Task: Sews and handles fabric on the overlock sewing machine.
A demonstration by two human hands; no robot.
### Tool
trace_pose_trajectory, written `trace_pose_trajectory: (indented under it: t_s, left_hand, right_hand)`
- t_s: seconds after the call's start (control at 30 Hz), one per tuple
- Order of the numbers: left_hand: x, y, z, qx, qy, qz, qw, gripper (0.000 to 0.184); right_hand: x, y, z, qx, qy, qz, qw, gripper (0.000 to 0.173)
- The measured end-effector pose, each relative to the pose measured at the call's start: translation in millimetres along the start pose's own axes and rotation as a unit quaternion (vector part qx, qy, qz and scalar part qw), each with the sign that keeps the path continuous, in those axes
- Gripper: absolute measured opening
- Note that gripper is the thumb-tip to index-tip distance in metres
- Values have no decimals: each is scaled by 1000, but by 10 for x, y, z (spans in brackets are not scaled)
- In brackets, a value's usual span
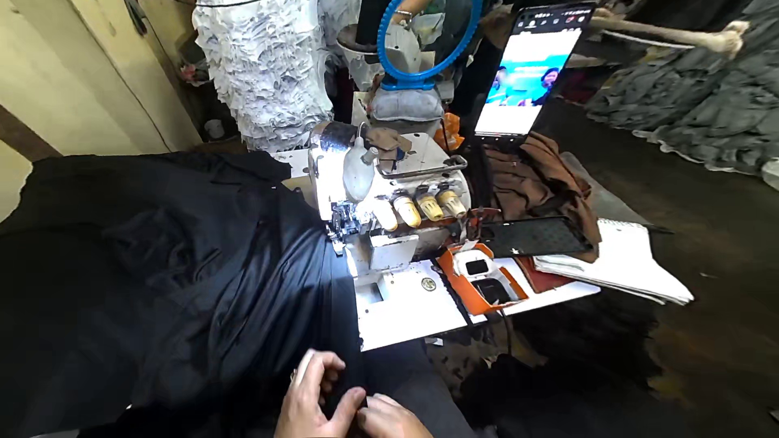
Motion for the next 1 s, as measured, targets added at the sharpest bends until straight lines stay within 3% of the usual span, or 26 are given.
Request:
trace_pose_trajectory:
  t_s: [0.07,0.13,0.23,0.3,0.33,0.4,0.47,0.5,0.6,0.7,0.83,1.0]
  left_hand:
    - [-291,181,-322,-12,-109,-124,986,27]
    - [-445,271,-489,13,-159,-246,956,10]
    - [-358,233,-523,93,-203,-413,883,25]
    - [-145,144,-533,126,-201,-488,840,26]
    - [-37,110,-580,115,-172,-499,842,20]
    - [203,71,-722,73,-83,-409,906,33]
    - [409,61,-881,58,42,-191,979,34]
    - [470,62,-944,53,111,-81,989,27]
    - [568,17,-1094,68,251,132,956,18]
    - [641,4,-1191,67,308,223,923,9]
    - [637,52,-1272,57,325,234,914,6]
    - [644,74,-1255,6,312,218,925,16]
  right_hand:
    - [-11,30,-101,-12,2,8,1000,14]
    - [-23,29,-166,-5,16,36,999,18]
    - [-71,-16,-257,36,84,174,980,22]
    - [-104,-24,-335,53,155,324,932,45]
    - [-121,-26,-378,49,183,383,904,57]
    - [-169,-30,-485,28,207,424,881,63]
    - [-235,-30,-604,8,193,412,891,41]
    - [-267,-29,-654,3,175,405,897,28]
    - [-360,-34,-770,-3,138,401,906,17]
    - [-432,-52,-877,-3,135,386,912,16]
    - [-467,-42,-984,1,125,379,917,16]
    - [-423,-22,-1028,4,116,374,920,16]
Point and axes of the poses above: each hand's wrist, its own z-axis towards the middle knuckle, its own y-axis out of the palm, x = y × z, the point moved 4 cm from there along z, towards the middle knuckle, and after that the axes turned 7 degrees about y, right-handed, at the moved point
